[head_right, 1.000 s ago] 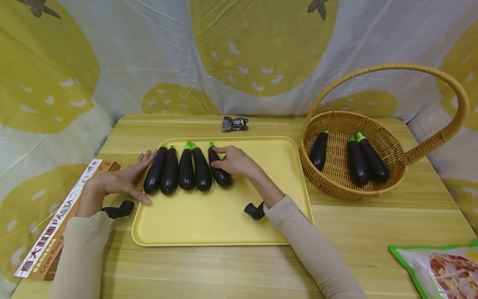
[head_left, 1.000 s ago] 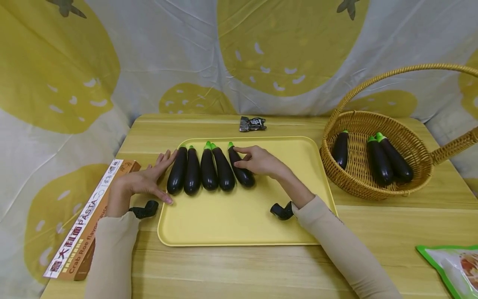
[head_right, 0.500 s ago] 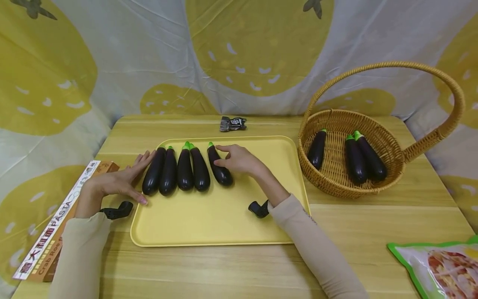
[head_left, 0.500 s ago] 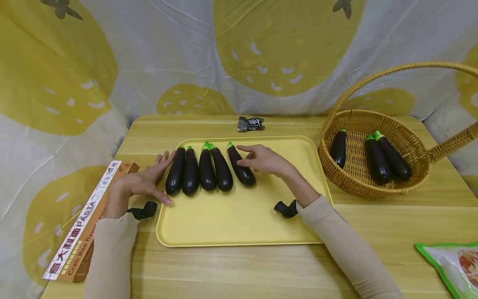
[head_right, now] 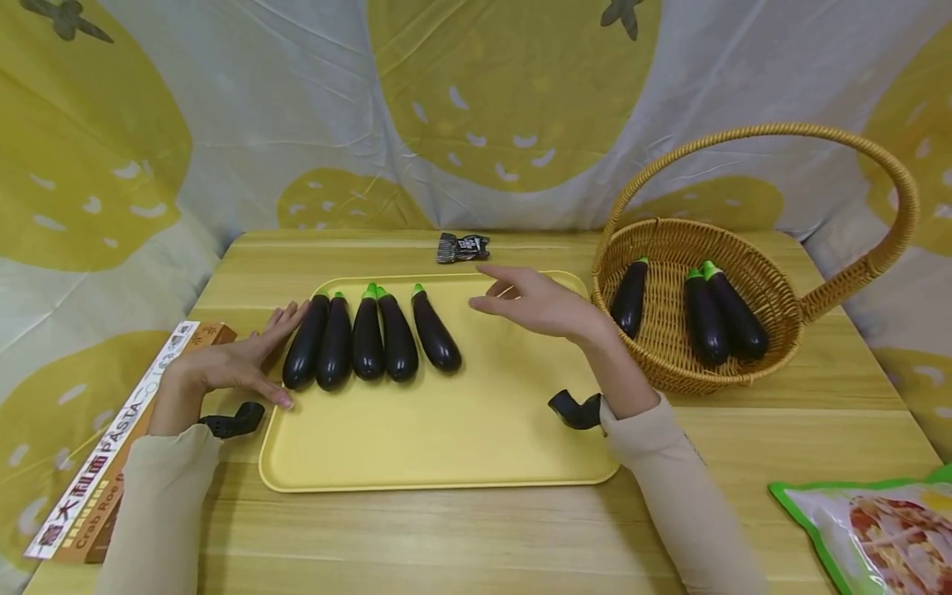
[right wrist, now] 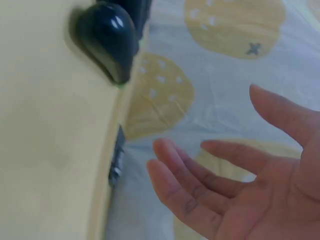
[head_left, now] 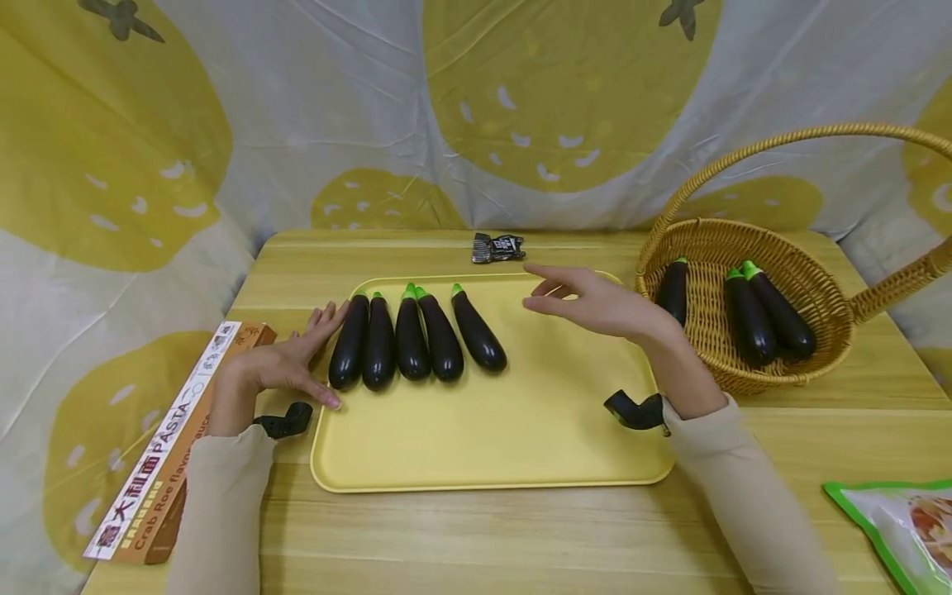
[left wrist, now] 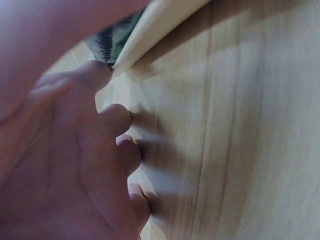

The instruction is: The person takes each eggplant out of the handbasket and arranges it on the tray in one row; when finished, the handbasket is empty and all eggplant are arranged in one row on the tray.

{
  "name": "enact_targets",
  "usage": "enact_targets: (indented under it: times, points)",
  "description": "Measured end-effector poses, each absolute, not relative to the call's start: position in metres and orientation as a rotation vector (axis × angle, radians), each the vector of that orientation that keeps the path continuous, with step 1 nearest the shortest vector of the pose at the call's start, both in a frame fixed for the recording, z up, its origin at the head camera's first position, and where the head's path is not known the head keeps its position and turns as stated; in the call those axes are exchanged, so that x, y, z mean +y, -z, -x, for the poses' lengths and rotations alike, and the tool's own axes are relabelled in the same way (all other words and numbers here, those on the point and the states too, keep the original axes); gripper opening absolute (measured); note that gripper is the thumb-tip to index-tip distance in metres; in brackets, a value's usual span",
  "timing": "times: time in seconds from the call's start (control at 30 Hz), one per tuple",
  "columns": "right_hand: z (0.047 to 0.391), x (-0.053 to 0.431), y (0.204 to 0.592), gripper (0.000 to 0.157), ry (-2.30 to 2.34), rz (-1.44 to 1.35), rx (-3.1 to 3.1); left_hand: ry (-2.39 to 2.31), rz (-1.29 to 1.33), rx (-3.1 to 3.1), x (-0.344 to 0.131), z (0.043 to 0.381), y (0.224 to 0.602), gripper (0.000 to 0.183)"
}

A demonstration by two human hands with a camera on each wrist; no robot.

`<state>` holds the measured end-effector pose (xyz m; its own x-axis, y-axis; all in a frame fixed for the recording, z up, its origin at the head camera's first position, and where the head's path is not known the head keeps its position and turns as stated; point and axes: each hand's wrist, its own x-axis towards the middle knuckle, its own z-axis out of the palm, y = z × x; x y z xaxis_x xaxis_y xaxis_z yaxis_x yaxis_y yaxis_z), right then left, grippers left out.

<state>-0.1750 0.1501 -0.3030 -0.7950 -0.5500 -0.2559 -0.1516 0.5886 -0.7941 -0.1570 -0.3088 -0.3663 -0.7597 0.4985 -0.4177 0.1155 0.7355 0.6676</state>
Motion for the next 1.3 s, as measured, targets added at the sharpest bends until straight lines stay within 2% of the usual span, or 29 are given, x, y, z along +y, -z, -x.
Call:
enact_targets:
  times: [0.27, 0.53, 0.83, 1.3]
  points:
    - [0.155, 0.214, 0.269, 0.060, 1.081, 0.487, 2.424, -0.861, -0.450, 2.328, -0.308, 0.156, 0.366, 0.150]
    - [0.152, 0.277, 0.267, 0.050, 1.130, 0.399, 2.507, -0.876, -0.467, 2.320, -0.309, 0.157, 0.366, 0.150]
    - [0.167, 0.318, 0.289, 0.068, 1.060, 0.119, 2.543, -0.856, -0.475, 2.336, -0.308, 0.158, 0.367, 0.152]
    - [0.182, 0.317, 0.320, 0.078, 1.048, 0.030, 2.455, -0.843, -0.471, 2.340, -0.307, 0.158, 0.367, 0.152]
